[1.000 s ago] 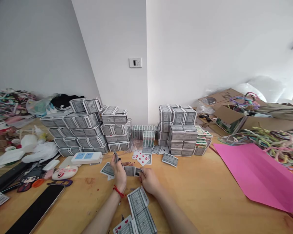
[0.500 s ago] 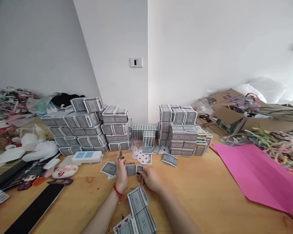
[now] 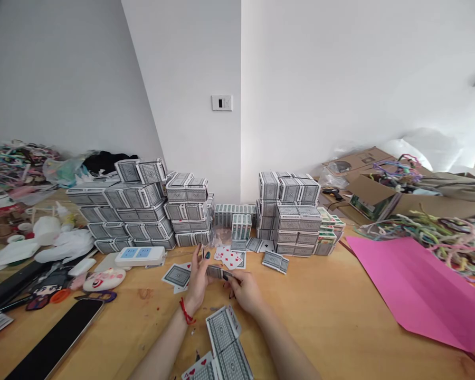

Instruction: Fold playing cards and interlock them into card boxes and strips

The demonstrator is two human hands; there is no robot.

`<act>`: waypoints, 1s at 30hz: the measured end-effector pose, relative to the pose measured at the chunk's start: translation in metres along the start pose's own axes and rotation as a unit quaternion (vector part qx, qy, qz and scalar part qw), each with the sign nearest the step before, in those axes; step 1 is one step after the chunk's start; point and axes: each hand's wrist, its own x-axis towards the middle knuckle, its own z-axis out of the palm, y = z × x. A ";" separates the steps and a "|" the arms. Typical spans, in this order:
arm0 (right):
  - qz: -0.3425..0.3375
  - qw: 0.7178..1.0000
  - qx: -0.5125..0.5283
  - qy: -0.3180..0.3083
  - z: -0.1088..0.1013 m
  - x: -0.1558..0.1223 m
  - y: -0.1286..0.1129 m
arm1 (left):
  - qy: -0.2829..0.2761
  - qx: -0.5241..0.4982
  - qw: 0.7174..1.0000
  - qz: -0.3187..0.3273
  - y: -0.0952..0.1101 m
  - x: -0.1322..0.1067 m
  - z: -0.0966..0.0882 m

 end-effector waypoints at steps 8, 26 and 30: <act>-0.025 0.999 -0.039 0.011 -0.002 -0.001 -0.001 | -0.065 -0.050 0.995 -0.062 0.007 -0.008 0.005; -0.014 0.999 -0.032 0.016 -0.004 -0.002 0.001 | -0.064 -0.052 0.995 -0.060 0.004 -0.007 0.000; 0.001 1.000 -0.023 0.016 -0.005 -0.002 0.000 | -0.050 -0.055 0.996 -0.058 0.006 -0.005 -0.003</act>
